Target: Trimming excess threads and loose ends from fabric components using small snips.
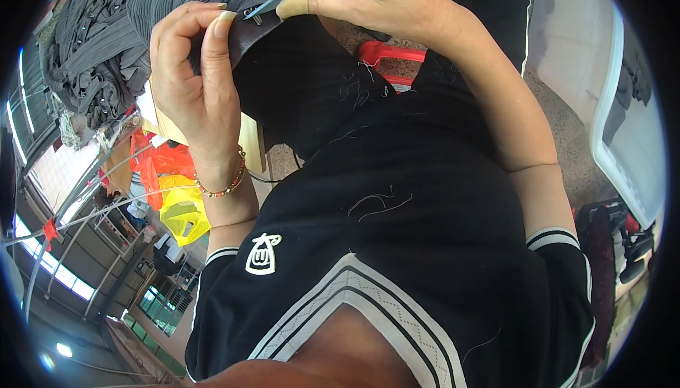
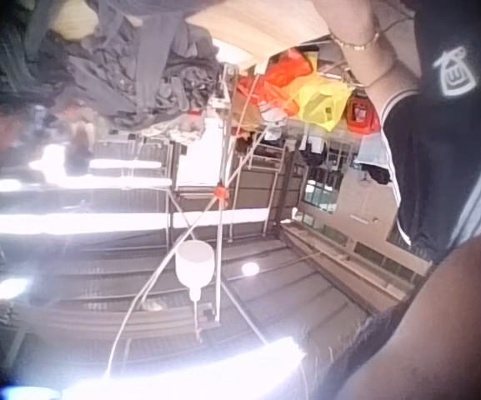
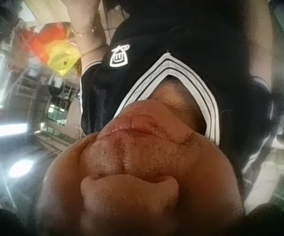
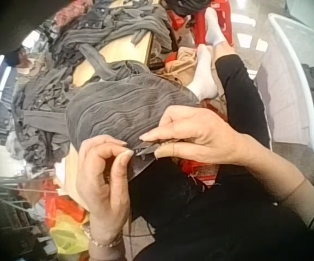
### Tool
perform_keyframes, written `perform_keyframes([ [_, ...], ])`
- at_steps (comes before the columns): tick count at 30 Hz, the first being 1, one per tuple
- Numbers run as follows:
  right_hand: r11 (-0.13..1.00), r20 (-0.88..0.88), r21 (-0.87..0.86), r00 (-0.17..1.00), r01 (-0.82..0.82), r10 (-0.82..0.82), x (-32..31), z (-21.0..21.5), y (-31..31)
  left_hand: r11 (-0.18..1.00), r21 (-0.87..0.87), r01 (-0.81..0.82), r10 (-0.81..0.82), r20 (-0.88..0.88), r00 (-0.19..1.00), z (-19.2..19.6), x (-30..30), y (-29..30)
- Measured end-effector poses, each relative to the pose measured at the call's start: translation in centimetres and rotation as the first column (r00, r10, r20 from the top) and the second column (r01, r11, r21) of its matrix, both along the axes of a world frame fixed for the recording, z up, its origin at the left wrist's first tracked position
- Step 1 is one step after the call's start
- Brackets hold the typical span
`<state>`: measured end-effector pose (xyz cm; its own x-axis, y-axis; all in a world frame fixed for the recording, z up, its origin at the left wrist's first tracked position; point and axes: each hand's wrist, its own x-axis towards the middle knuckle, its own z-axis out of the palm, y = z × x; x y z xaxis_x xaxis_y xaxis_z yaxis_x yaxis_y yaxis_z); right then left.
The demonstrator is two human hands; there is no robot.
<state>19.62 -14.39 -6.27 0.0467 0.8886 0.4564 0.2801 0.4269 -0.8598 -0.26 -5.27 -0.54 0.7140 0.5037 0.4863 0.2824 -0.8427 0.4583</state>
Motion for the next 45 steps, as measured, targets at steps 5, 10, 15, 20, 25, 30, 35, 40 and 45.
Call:
perform_keyframes([
  [5,0.999,0.052,0.035,0.998,0.020,-0.022,0.2,0.2,-0.1,1.000,0.028,0.014,-0.014,0.007,1.000,0.1,0.3,0.0],
  [10,1.000,-0.016,0.016,1.000,0.009,-0.009,0.0,0.3,-0.2,0.999,-0.042,-0.018,0.021,0.091,0.996,0.5,-0.2,0.2],
  [15,0.998,-0.006,0.014,0.998,0.066,-0.066,0.3,0.6,-0.2,0.935,-0.355,-0.019,0.144,0.329,0.933,0.4,-1.6,1.3],
  [20,0.994,-0.062,-0.036,0.993,0.100,-0.102,0.6,0.8,-0.5,0.993,-0.004,-0.120,0.120,0.028,0.992,-0.2,-3.3,0.6],
  [25,0.972,-0.069,-0.130,0.976,0.198,-0.208,0.8,0.3,-0.7,0.930,-0.315,-0.189,0.214,0.046,0.976,-1.3,-6.4,1.0],
  [30,0.898,-0.611,0.438,0.747,0.043,0.262,-0.3,-4.0,2.2,0.793,-0.603,-0.089,0.212,0.135,0.968,-1.3,-7.7,2.1],
  [35,0.973,-0.043,-0.187,0.988,0.138,-0.148,-0.6,0.3,0.4,0.848,-0.415,-0.330,0.370,0.017,0.929,-3.8,-11.2,4.7],
  [40,0.768,-0.648,0.639,0.562,0.033,0.514,-3.5,-7.0,5.8,0.876,-0.328,-0.355,0.372,-0.010,0.928,-5.9,-11.9,5.7],
  [45,0.955,-0.463,0.288,0.862,-0.071,0.204,-1.2,-3.0,2.1,0.914,-0.056,-0.402,0.404,0.048,0.913,-4.5,-11.2,4.2],
])
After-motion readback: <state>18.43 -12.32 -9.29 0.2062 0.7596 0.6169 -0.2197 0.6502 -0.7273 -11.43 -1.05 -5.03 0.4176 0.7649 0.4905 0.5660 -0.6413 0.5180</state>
